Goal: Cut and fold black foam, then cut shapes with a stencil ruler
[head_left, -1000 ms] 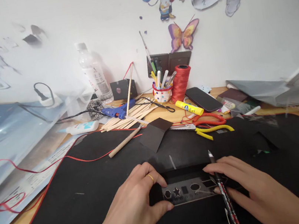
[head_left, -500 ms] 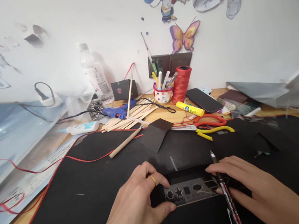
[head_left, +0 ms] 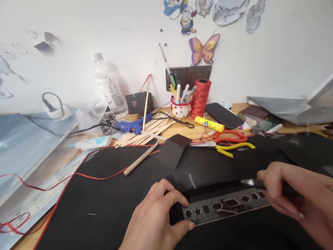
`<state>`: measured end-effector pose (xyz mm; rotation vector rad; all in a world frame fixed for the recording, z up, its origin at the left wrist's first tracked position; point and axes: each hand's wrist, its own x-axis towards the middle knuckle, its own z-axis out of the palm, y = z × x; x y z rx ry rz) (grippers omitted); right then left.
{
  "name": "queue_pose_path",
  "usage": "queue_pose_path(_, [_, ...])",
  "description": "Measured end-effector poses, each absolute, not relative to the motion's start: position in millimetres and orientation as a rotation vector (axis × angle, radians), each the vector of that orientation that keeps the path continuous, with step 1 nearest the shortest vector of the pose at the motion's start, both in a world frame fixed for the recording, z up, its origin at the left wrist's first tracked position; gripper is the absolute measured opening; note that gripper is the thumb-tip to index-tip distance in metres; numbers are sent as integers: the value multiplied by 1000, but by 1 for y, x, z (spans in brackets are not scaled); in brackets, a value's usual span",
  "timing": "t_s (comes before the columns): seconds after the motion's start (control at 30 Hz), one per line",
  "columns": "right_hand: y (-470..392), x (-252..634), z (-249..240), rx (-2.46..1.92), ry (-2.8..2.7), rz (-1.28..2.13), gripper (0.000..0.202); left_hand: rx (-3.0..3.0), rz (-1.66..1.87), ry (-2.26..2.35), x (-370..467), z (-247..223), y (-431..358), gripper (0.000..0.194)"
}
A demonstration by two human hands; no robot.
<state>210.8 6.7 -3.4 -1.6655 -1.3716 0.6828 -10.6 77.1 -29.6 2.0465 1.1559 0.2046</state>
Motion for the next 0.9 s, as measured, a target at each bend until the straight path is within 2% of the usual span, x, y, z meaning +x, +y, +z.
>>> queue_pose_path(0.13, [17, 178, 4, -1582, -1021, 1114, 32, 2036, 217, 1169, -10, -30, 77, 18])
queue_pose_path(0.23, [23, 167, 5, -1486, -915, 1226, 26, 2040, 223, 1169, -10, -29, 75, 19])
queue_pose_path(0.37, [27, 168, -1, -1471, -888, 1153, 31, 2047, 232, 1190, -9, -30, 72, 19])
queue_pose_path(0.5, [30, 168, -9, -1561, -974, 1136, 23, 2052, 233, 1216, -7, -30, 72, 18])
queue_pose_path(0.7, [35, 165, -16, -1639, -1202, 1183, 23, 2081, 235, 1225, -7, -29, 72, 17])
queue_pose_path(0.9, [35, 167, -30, -1695, -1422, 1065, 21, 2133, 258, 1219, -6, -33, 72, 17])
